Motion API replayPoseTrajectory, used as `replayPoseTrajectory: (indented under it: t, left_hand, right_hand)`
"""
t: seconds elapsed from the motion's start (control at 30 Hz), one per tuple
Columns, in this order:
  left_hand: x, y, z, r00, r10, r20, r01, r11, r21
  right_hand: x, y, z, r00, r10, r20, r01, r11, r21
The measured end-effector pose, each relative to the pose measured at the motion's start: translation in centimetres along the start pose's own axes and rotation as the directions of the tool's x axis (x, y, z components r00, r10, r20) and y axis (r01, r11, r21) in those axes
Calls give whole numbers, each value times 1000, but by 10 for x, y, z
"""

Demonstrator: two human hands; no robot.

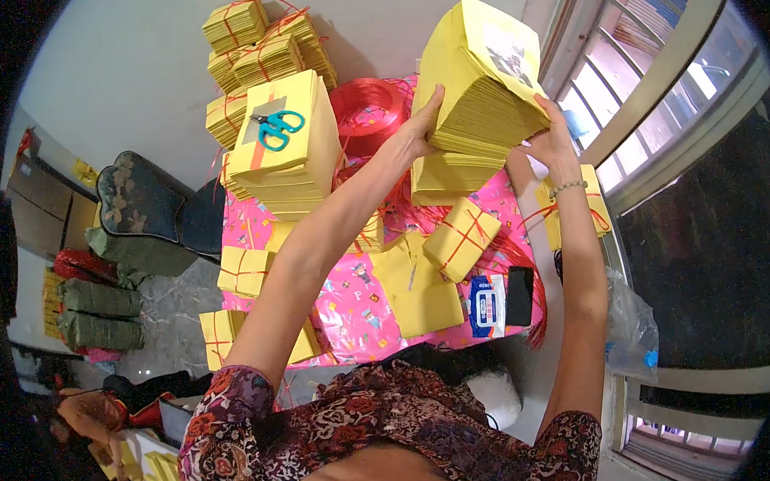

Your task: Folding and stacking bundles of yellow joss paper at a table.

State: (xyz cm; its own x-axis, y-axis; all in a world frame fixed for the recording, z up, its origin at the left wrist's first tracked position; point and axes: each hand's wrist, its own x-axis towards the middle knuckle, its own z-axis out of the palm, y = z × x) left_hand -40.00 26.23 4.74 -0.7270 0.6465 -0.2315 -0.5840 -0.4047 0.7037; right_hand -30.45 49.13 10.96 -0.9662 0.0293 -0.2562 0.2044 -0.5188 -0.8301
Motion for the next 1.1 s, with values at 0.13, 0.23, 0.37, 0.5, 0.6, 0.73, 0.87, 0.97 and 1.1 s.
replayPoseTrajectory:
  t: [0.13,0.23,0.37,0.5,0.6,0.73,0.87,0.97,1.1]
  left_hand:
    - [-3,-4,5,1000,-14,16,13,999,49]
    - [-1,-6,4,999,6,-42,-3,999,49]
    - [10,-8,-6,977,76,-199,-56,993,101]
    - [18,-5,-20,957,182,-226,-128,963,237]
    - [8,0,-31,911,268,-313,-170,936,307]
    - [-38,-8,-7,811,449,-375,-121,756,643]
    - [-135,-13,0,513,853,100,-420,147,895]
    - [-209,14,-8,319,828,460,-262,-390,883]
    - [-267,55,-67,369,813,451,105,-519,848]
  right_hand:
    - [-3,1,2,999,-26,-43,25,999,-27]
    - [-2,-3,7,997,3,-71,-6,999,-38]
    - [1,-7,18,994,17,-111,-25,997,-69]
    - [4,-11,26,992,28,-127,-38,996,-81]
    - [8,-7,42,995,35,-90,-45,993,-110]
    - [14,-4,29,988,19,-150,-40,989,-143]
    - [9,-7,40,983,-5,-183,-29,983,-183]
    - [9,-9,34,967,-20,-256,-31,980,-194]
    - [13,0,44,974,-47,-222,3,981,-194]
